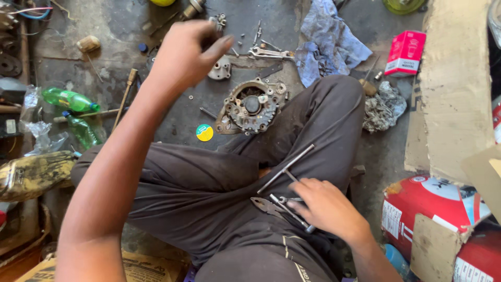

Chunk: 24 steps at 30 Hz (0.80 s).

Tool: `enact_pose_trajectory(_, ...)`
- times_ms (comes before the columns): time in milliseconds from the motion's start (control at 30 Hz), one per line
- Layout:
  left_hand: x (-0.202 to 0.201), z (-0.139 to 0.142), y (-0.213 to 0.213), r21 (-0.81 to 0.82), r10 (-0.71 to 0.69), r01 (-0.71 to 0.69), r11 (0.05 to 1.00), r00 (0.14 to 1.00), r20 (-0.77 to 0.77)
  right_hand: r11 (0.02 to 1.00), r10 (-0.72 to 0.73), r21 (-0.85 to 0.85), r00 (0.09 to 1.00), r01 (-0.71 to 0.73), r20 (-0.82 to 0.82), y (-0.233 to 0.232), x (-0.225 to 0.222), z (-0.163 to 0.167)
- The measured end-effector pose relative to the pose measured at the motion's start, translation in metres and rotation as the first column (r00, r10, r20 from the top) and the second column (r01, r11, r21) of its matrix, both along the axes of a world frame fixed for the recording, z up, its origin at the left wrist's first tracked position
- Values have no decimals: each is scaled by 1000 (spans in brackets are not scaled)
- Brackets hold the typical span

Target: The person sits on the floor and uses a ratchet, wrench, and screwdriver to tighten bolts and adjust internal components of a disassembled alternator. The person rotates the alternator housing to access different sides and continues tightening fasteners.

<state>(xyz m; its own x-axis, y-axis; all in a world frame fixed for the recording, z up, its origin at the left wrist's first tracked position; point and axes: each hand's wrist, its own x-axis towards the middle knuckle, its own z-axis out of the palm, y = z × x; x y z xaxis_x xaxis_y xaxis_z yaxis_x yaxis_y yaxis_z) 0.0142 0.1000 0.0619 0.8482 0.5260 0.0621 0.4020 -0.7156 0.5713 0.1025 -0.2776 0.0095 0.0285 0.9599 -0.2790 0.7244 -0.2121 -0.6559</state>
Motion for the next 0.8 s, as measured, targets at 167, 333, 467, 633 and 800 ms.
enact_pose_trajectory(167,-26,-55,7,-507,214,-406,760,893,-395,980,-93,-175,995,96,26,15,21,12)
enact_pose_trajectory(333,-33,-93,-8,-131,284,-294,947,954,-95,957,-160,258,983,133,87,53,33,47)
enact_pose_trajectory(467,-34,-98,-12,-22,293,-302,953,939,-177,905,-92,425,981,12,170,99,35,69)
enact_pose_trajectory(633,-42,-102,-11,-35,302,-312,949,938,-168,899,102,340,887,-276,451,154,32,85)
enact_pose_trajectory(800,-46,-105,-13,-23,334,-346,938,919,-210,851,279,173,705,-497,652,183,22,91)
